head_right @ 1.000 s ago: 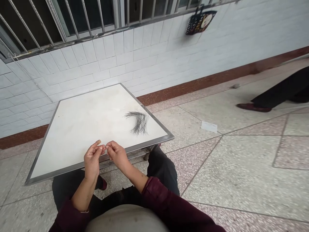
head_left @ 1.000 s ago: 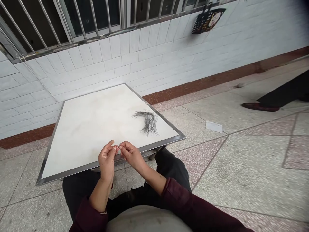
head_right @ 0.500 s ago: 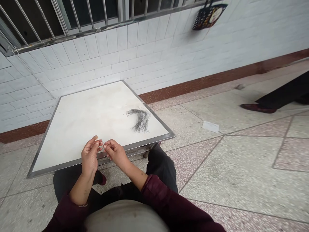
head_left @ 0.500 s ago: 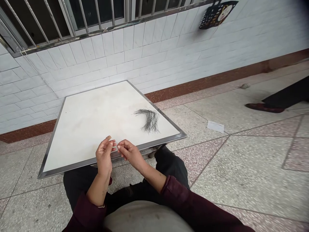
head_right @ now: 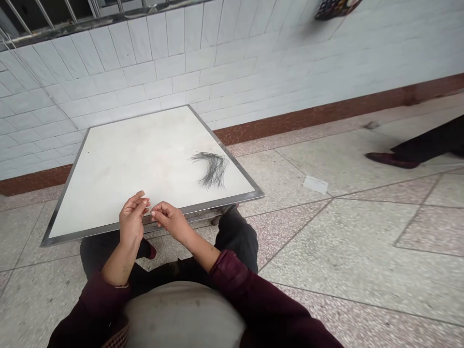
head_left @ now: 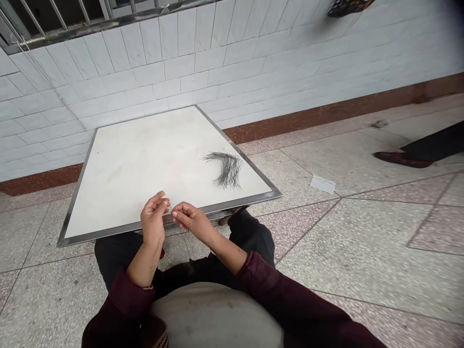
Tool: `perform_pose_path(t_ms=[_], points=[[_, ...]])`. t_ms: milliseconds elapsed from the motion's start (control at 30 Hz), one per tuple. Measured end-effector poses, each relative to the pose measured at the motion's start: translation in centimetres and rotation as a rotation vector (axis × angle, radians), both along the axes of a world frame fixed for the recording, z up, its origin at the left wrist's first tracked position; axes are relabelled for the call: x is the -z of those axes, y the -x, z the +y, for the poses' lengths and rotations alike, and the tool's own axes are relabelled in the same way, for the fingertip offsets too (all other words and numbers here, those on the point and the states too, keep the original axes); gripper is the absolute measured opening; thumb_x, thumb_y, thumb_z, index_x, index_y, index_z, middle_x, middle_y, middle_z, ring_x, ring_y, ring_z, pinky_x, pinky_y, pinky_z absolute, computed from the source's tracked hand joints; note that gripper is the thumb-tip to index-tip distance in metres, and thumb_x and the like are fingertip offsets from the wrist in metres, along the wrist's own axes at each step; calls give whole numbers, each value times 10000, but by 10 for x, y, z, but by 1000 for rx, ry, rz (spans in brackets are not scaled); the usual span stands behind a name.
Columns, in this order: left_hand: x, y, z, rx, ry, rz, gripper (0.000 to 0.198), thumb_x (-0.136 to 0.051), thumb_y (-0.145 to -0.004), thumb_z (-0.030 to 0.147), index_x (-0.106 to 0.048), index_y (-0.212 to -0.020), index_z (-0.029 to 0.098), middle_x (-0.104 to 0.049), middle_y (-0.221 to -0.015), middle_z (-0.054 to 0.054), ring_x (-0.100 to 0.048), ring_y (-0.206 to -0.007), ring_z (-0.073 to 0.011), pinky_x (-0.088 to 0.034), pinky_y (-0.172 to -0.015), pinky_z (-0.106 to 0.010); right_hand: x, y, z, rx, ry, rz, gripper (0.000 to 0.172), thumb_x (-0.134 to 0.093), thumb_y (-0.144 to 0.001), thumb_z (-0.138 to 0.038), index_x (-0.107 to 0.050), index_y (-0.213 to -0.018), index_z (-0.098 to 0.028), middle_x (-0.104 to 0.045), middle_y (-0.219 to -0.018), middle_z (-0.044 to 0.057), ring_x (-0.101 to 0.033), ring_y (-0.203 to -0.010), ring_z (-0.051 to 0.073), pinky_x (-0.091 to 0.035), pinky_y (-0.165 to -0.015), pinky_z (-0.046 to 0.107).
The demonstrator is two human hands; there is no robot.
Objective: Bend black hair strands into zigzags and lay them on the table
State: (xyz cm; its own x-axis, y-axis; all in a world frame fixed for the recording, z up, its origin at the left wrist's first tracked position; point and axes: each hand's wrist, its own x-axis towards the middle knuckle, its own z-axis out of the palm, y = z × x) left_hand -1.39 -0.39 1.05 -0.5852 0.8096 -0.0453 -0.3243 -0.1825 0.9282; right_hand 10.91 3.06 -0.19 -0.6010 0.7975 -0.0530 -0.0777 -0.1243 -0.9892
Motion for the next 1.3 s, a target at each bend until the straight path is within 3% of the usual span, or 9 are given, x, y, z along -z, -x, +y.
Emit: perform_pose_path(t_ms=[233, 467, 600, 900, 1033, 1200, 1300], points=[[-8, 14, 0, -111, -41, -88, 371, -787, -664, 264, -680, -1010, 184, -661, -857, -21, -623, -759, -111, -469, -670, -232, -6, -2, -12, -108, -18, -59, 305, -614, -807, -486, -572, -828, -184, -601, -666, -29, -451, -498, 70, -326, -456, 197], [-4, 9, -6, 52, 5, -67, 362, -783, -677, 273, -679, -1013, 186, -638, -809, -9, -619, -716, -116, -479, -624, -230, -4, 1, -15, -64, -43, -65, 256, -603, -813, -449, -572, -833, -195, -599, -656, -32, -438, -487, 74, -330, -450, 198], [-3, 11, -7, 14, 3, -62, 373, -784, -675, 287, -678, -1019, 186, -642, -802, -8, -620, -702, -110, -481, -625, -227, 0, 0, -17, -96, -66, -94, 212, -625, -796, -406, -586, -848, -204, -601, -665, -33, -443, -493, 80, -343, -452, 200], [-3, 6, -9, 69, 40, 40, 363, -742, -720, 321, -682, -1051, 185, -617, -788, -18, -588, -696, -112, -472, -557, -200, 0, 1, -22, 129, -366, -236, 64, -573, -803, -266, -589, -781, -208, -552, -637, -28, -474, -571, 114, -379, -553, 228], [-1, 3, -10, 58, 5, 84, 329, -709, -759, 334, -682, -1052, 187, -616, -773, -17, -582, -667, -108, -453, -541, -195, 3, 1, -21, 150, -463, -280, 53, -551, -812, -234, -600, -827, -217, -576, -661, -20, -505, -597, 127, -400, -584, 236], [1, -1, -11, 22, -64, 62, 304, -692, -788, 334, -677, -1056, 192, -624, -790, -21, -573, -685, -107, -453, -578, -207, 7, 2, -19, 149, -491, -262, 68, -541, -843, -263, -578, -808, -218, -517, -612, -36, -449, -543, 117, -360, -537, 228], [0, -5, -12, 27, -70, 79, 318, -652, -825, 366, -661, -1096, 200, -608, -770, -15, -565, -681, -108, -449, -582, -210, 7, 2, -19, 195, -606, -306, 69, -533, -849, -234, -571, -794, -217, -517, -618, -29, -461, -558, 123, -358, -556, 234]])
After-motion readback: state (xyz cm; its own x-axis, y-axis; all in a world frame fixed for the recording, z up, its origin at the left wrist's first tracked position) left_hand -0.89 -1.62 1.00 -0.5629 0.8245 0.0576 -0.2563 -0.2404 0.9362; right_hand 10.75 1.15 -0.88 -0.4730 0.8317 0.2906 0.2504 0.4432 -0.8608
